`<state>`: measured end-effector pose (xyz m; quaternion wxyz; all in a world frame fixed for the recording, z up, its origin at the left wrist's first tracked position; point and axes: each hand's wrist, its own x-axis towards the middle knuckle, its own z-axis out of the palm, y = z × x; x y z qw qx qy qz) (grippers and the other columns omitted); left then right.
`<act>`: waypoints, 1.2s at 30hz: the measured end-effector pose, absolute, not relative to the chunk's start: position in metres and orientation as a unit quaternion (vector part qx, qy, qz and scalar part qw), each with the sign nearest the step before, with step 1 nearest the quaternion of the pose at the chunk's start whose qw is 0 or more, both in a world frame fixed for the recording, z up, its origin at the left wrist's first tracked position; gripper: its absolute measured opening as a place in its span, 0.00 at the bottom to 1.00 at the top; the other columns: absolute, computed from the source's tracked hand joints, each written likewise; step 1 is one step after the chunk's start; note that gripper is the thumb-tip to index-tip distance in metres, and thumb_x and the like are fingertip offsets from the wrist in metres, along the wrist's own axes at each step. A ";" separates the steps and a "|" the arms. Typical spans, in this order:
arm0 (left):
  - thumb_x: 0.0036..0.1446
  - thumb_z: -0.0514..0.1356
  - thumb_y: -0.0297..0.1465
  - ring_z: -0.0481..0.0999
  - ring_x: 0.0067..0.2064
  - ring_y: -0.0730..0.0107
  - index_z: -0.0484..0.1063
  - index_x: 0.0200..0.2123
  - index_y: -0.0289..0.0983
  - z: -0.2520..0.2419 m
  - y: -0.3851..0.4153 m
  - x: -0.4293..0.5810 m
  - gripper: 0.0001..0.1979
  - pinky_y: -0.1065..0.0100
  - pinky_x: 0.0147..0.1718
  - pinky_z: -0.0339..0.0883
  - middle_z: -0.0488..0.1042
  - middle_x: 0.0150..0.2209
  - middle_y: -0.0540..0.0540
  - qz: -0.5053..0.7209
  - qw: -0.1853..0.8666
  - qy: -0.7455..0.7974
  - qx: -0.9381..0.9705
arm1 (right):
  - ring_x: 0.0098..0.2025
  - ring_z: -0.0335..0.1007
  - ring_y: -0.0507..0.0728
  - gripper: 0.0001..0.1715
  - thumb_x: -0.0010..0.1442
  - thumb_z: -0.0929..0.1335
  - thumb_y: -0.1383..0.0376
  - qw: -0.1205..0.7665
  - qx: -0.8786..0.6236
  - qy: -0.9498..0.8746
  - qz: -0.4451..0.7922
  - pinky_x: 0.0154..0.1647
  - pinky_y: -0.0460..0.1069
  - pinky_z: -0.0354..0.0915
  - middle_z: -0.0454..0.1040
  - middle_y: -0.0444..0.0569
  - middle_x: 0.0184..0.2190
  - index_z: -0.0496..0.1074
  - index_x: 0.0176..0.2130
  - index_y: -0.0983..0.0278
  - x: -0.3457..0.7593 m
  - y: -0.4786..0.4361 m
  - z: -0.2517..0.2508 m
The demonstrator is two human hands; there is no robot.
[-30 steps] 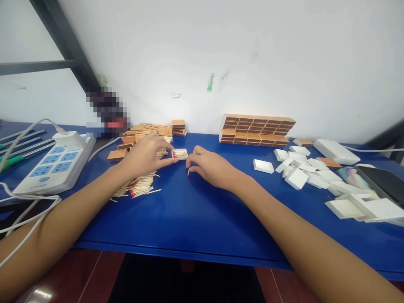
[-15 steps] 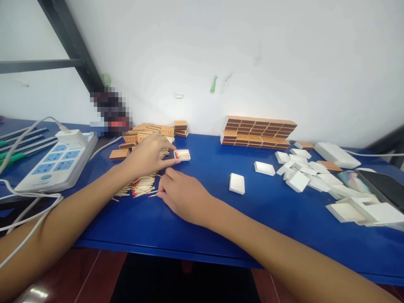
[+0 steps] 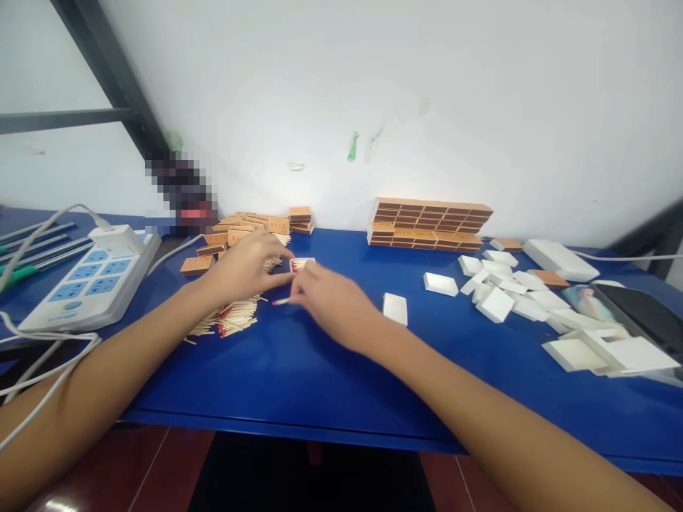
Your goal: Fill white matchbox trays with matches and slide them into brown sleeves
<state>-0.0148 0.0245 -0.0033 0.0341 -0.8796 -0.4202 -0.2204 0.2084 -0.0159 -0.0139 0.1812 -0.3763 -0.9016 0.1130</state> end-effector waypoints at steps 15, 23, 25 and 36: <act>0.62 0.70 0.45 0.77 0.43 0.59 0.83 0.43 0.39 0.003 0.023 -0.014 0.16 0.60 0.44 0.66 0.82 0.40 0.44 -0.263 -0.054 -0.375 -0.887 | 0.34 0.65 0.54 0.05 0.73 0.68 0.64 0.331 -0.392 -0.855 0.069 0.38 0.50 0.60 0.71 0.47 0.38 0.74 0.42 0.62 0.227 0.003 -0.016; 0.60 0.72 0.41 0.77 0.44 0.56 0.83 0.41 0.39 0.000 0.027 -0.017 0.13 0.58 0.46 0.67 0.83 0.40 0.44 -0.268 -0.034 -0.417 -0.868 | 0.41 0.72 0.56 0.11 0.72 0.71 0.59 0.250 -0.239 -0.926 0.150 0.43 0.51 0.66 0.76 0.50 0.44 0.77 0.50 0.63 0.169 -0.044 -0.030; 0.60 0.72 0.42 0.77 0.45 0.56 0.83 0.41 0.39 0.000 0.028 -0.017 0.14 0.58 0.46 0.67 0.83 0.41 0.44 -0.265 -0.033 -0.417 -0.869 | 0.43 0.73 0.57 0.13 0.71 0.72 0.58 0.241 -0.253 -0.924 0.157 0.44 0.52 0.66 0.76 0.50 0.45 0.77 0.49 0.64 0.160 -0.047 -0.033; 0.60 0.72 0.40 0.77 0.44 0.56 0.83 0.41 0.38 -0.001 0.028 -0.017 0.12 0.57 0.45 0.67 0.83 0.38 0.44 -0.260 -0.006 -0.412 -0.873 | 0.39 0.72 0.54 0.06 0.72 0.71 0.62 0.200 -0.321 -0.903 0.204 0.41 0.51 0.64 0.76 0.49 0.44 0.76 0.43 0.64 0.176 -0.038 -0.029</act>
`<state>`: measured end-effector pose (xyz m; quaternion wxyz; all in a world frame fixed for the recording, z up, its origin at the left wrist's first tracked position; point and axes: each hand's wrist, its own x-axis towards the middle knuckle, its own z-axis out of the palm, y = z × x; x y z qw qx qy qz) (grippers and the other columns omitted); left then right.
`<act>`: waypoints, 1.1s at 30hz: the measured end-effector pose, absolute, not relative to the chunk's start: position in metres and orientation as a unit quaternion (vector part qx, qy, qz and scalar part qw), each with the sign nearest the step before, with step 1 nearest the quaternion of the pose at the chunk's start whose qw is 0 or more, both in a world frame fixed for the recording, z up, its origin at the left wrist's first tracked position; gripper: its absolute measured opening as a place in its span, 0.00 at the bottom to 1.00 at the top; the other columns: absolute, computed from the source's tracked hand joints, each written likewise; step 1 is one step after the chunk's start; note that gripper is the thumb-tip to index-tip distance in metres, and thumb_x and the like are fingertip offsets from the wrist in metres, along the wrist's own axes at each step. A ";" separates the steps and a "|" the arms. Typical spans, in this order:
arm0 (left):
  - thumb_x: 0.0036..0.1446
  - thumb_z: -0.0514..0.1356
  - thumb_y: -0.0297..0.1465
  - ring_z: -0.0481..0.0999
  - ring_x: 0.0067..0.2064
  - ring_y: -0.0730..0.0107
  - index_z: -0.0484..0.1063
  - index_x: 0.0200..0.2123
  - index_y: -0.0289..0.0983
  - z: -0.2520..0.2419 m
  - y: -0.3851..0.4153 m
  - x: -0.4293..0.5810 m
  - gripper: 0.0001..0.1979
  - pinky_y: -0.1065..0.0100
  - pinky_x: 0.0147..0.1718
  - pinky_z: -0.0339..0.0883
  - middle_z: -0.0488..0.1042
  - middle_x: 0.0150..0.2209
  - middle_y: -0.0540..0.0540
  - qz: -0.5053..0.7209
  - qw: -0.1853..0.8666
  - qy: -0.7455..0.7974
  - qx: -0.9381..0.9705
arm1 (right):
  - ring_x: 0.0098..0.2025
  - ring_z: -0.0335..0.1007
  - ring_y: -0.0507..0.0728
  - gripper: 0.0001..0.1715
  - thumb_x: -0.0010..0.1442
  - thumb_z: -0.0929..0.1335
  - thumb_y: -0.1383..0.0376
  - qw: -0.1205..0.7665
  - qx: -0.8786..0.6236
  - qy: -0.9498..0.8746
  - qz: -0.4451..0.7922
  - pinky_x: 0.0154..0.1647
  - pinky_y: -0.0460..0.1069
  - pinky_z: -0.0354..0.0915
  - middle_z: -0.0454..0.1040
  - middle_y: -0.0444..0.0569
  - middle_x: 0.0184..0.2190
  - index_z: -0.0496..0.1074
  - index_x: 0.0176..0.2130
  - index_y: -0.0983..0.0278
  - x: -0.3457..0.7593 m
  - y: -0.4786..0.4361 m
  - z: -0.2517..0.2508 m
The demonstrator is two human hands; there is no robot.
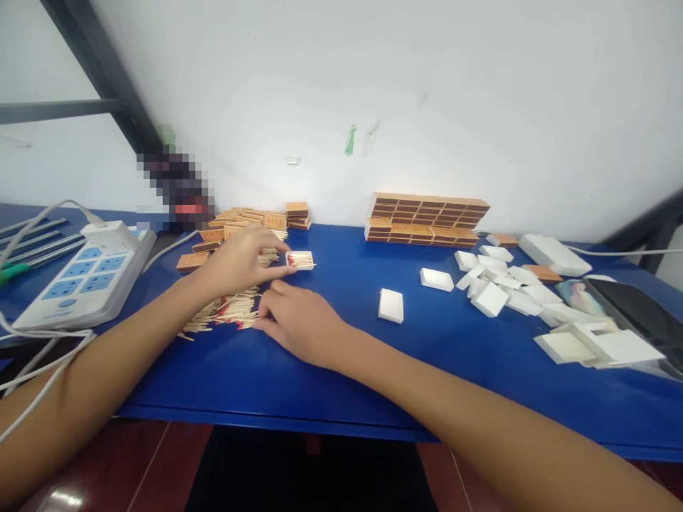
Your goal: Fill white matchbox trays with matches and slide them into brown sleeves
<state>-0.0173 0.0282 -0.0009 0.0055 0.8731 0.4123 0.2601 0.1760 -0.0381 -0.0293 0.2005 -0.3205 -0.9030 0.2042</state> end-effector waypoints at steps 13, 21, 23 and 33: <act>0.62 0.70 0.41 0.77 0.46 0.53 0.82 0.42 0.37 -0.003 0.028 -0.019 0.13 0.56 0.47 0.68 0.82 0.39 0.42 0.240 -0.010 0.421 0.875 | 0.37 0.66 0.55 0.06 0.72 0.70 0.61 0.156 -0.351 -0.902 0.196 0.38 0.49 0.60 0.71 0.46 0.37 0.74 0.41 0.61 0.231 -0.003 -0.012; 0.63 0.69 0.42 0.77 0.47 0.52 0.83 0.43 0.37 -0.004 0.029 -0.019 0.14 0.55 0.48 0.68 0.82 0.40 0.42 0.244 -0.008 0.422 0.873 | 0.38 0.67 0.55 0.08 0.72 0.70 0.60 0.130 -0.367 -0.895 0.218 0.39 0.50 0.61 0.74 0.47 0.39 0.74 0.40 0.61 0.234 -0.004 -0.012; 0.63 0.69 0.43 0.77 0.47 0.52 0.83 0.43 0.37 -0.004 0.030 -0.020 0.15 0.55 0.47 0.68 0.82 0.40 0.41 0.235 -0.010 0.421 0.876 | 0.38 0.68 0.55 0.08 0.72 0.69 0.61 0.126 -0.370 -0.893 0.223 0.39 0.50 0.61 0.74 0.47 0.39 0.74 0.40 0.61 0.235 -0.003 -0.010; 0.64 0.68 0.43 0.76 0.46 0.53 0.82 0.43 0.38 -0.004 0.029 -0.020 0.14 0.57 0.46 0.68 0.80 0.38 0.43 0.228 -0.011 0.423 0.877 | 0.40 0.71 0.58 0.11 0.73 0.67 0.61 0.093 -0.364 -0.901 0.217 0.41 0.52 0.63 0.76 0.49 0.40 0.71 0.37 0.60 0.242 -0.001 -0.001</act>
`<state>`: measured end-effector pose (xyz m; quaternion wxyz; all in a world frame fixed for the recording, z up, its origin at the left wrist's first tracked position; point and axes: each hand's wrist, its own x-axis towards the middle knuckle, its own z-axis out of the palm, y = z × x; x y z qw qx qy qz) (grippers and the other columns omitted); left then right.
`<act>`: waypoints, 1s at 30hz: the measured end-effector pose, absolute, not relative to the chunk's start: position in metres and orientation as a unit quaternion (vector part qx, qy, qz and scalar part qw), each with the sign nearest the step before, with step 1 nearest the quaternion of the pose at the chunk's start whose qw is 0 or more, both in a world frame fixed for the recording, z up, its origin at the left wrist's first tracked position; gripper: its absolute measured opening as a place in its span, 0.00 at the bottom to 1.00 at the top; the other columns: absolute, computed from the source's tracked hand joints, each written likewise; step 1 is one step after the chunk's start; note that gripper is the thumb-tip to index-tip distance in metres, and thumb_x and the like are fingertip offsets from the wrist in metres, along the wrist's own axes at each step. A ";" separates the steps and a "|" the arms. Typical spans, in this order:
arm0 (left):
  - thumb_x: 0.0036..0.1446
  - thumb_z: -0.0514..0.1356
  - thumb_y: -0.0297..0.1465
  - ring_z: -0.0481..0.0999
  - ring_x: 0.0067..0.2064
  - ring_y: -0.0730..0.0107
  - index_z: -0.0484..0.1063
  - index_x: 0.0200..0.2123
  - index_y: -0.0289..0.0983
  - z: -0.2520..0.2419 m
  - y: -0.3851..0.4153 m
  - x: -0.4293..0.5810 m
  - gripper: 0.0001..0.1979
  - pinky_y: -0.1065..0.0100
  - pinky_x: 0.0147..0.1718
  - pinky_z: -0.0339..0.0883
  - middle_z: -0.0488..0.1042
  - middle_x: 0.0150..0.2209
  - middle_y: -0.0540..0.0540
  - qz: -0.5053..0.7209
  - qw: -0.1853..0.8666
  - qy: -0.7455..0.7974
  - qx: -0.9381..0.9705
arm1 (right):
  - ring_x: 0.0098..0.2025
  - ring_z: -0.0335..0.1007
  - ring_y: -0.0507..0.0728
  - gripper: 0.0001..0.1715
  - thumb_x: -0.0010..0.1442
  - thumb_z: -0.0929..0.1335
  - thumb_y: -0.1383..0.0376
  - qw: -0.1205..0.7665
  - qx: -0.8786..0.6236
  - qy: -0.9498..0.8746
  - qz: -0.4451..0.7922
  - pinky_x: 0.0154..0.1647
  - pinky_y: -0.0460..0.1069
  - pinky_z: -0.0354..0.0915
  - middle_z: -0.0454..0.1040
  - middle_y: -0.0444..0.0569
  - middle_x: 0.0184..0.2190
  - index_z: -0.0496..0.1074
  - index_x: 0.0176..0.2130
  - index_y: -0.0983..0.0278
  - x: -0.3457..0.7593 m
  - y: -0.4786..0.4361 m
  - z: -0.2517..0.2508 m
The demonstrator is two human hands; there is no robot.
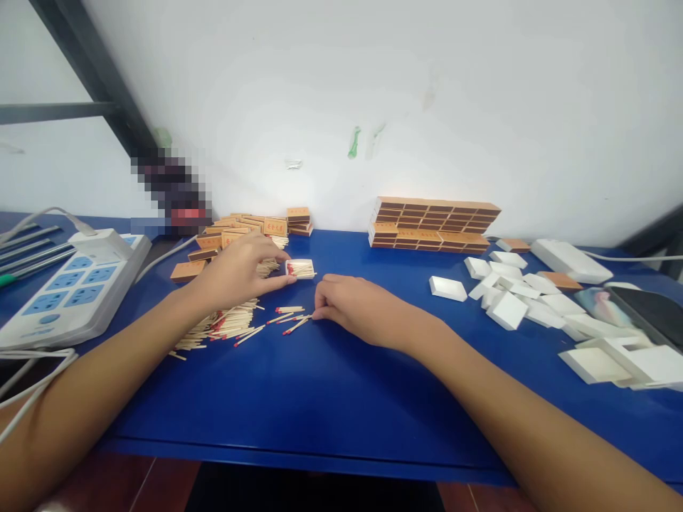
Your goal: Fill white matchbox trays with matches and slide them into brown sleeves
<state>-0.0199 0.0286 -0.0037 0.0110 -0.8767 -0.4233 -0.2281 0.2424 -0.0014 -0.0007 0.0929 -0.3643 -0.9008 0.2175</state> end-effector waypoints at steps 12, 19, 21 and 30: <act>0.63 0.69 0.43 0.76 0.46 0.53 0.83 0.44 0.36 -0.003 0.027 -0.018 0.15 0.56 0.46 0.68 0.81 0.39 0.41 -0.229 0.014 -0.419 -0.878 | 0.39 0.71 0.56 0.08 0.73 0.67 0.63 0.100 -0.323 -0.907 0.251 0.40 0.50 0.63 0.77 0.47 0.40 0.73 0.38 0.60 0.245 -0.005 0.007; 0.63 0.69 0.43 0.76 0.47 0.52 0.82 0.44 0.37 -0.004 0.028 -0.018 0.16 0.55 0.47 0.68 0.81 0.40 0.41 -0.228 0.014 -0.419 -0.879 | 0.39 0.70 0.55 0.02 0.70 0.70 0.64 0.098 -0.309 -0.904 0.277 0.39 0.50 0.64 0.76 0.46 0.42 0.75 0.42 0.59 0.246 -0.006 0.002; 0.63 0.69 0.44 0.76 0.47 0.53 0.82 0.44 0.37 -0.004 0.028 -0.018 0.15 0.55 0.47 0.68 0.81 0.40 0.42 -0.230 0.014 -0.419 -0.878 | 0.39 0.70 0.55 0.03 0.70 0.70 0.64 0.104 -0.306 -0.905 0.276 0.39 0.50 0.64 0.75 0.47 0.43 0.76 0.44 0.59 0.245 -0.006 0.002; 0.64 0.68 0.44 0.76 0.46 0.54 0.82 0.43 0.37 -0.004 0.028 -0.019 0.16 0.56 0.46 0.67 0.81 0.40 0.42 -0.224 0.022 -0.414 -0.882 | 0.40 0.71 0.55 0.07 0.72 0.66 0.67 0.087 -0.314 -0.904 0.277 0.42 0.51 0.65 0.76 0.47 0.43 0.73 0.40 0.60 0.247 -0.008 0.003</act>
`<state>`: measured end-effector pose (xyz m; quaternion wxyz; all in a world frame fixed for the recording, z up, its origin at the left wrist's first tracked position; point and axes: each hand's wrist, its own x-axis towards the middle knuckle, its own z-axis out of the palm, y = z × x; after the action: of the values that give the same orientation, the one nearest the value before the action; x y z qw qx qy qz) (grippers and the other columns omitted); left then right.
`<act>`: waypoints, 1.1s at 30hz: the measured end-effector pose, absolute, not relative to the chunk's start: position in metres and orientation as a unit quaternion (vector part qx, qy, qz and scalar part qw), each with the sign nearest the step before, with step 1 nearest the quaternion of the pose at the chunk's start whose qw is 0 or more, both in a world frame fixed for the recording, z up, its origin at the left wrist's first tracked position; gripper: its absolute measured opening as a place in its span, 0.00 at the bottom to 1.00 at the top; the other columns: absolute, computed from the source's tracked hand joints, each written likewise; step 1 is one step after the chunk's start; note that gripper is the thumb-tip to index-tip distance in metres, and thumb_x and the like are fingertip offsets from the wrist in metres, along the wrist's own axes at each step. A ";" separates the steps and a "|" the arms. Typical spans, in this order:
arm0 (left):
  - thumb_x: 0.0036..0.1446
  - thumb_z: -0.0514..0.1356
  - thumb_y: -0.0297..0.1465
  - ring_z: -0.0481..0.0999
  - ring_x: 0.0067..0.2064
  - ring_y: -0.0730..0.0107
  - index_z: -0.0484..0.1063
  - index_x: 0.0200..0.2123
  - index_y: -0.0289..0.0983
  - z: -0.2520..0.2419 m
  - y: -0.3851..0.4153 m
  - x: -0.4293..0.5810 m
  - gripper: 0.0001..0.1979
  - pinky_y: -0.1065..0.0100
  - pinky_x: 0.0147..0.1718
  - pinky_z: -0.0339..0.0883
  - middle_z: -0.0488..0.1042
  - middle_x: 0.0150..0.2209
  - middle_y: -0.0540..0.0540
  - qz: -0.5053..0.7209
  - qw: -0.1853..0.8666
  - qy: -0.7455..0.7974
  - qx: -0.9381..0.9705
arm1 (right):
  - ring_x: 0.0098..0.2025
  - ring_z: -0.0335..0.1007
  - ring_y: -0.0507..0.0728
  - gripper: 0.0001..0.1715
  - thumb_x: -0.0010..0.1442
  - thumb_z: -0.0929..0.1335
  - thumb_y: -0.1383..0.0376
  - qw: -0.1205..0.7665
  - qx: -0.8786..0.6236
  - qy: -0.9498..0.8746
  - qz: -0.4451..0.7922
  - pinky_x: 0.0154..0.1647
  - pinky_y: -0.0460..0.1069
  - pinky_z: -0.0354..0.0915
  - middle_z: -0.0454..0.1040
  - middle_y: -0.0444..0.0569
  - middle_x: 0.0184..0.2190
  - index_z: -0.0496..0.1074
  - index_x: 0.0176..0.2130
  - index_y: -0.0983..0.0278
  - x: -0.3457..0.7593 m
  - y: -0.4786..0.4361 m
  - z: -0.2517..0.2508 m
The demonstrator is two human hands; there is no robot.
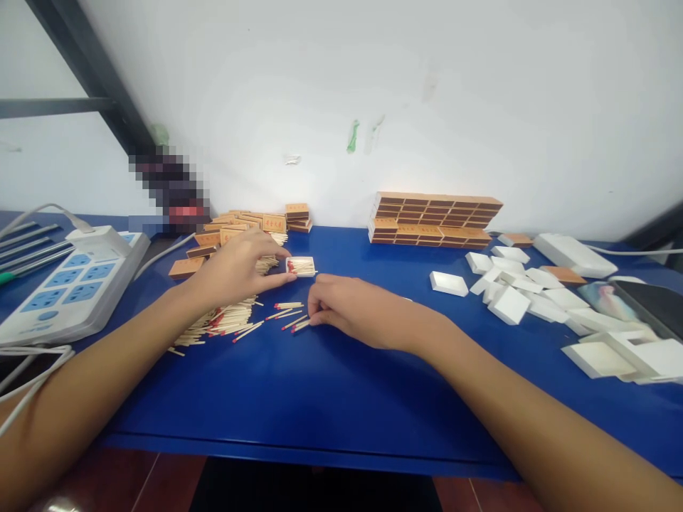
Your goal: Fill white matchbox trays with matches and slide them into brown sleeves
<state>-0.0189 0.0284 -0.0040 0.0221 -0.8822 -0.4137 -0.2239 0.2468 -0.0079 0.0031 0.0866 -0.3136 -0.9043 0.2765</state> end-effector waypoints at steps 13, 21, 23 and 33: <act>0.60 0.72 0.43 0.76 0.46 0.57 0.83 0.45 0.41 -0.002 0.014 -0.004 0.14 0.58 0.47 0.68 0.82 0.40 0.45 -0.256 -0.060 -0.347 -0.900 | 0.35 0.65 0.55 0.05 0.71 0.68 0.64 0.263 -0.417 -0.867 0.074 0.37 0.51 0.59 0.71 0.49 0.39 0.74 0.41 0.61 0.247 0.012 -0.011; 0.62 0.71 0.44 0.78 0.44 0.58 0.82 0.42 0.40 -0.005 0.021 -0.010 0.14 0.58 0.45 0.68 0.83 0.40 0.45 -0.282 -0.039 -0.380 -0.880 | 0.32 0.63 0.54 0.06 0.71 0.69 0.63 0.277 -0.367 -0.882 0.108 0.36 0.50 0.59 0.69 0.45 0.33 0.75 0.41 0.62 0.245 0.007 -0.002; 0.62 0.70 0.43 0.79 0.45 0.57 0.82 0.42 0.39 -0.004 0.022 -0.011 0.13 0.57 0.46 0.69 0.83 0.41 0.44 -0.287 -0.029 -0.397 -0.871 | 0.32 0.64 0.53 0.04 0.69 0.70 0.63 0.237 -0.333 -0.898 0.162 0.36 0.50 0.60 0.69 0.44 0.32 0.76 0.41 0.61 0.242 0.001 -0.002; 0.62 0.70 0.42 0.78 0.47 0.55 0.82 0.42 0.38 -0.004 0.021 -0.012 0.13 0.56 0.47 0.69 0.84 0.41 0.44 -0.286 -0.002 -0.406 -0.868 | 0.35 0.65 0.53 0.06 0.71 0.70 0.64 0.163 -0.345 -0.897 0.223 0.36 0.49 0.60 0.71 0.45 0.35 0.74 0.39 0.62 0.227 -0.014 -0.018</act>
<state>-0.0118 0.0207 -0.0035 -0.0022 -0.8680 -0.4057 -0.2864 0.2270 -0.0140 -0.0176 0.1628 -0.3453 -0.8970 0.2230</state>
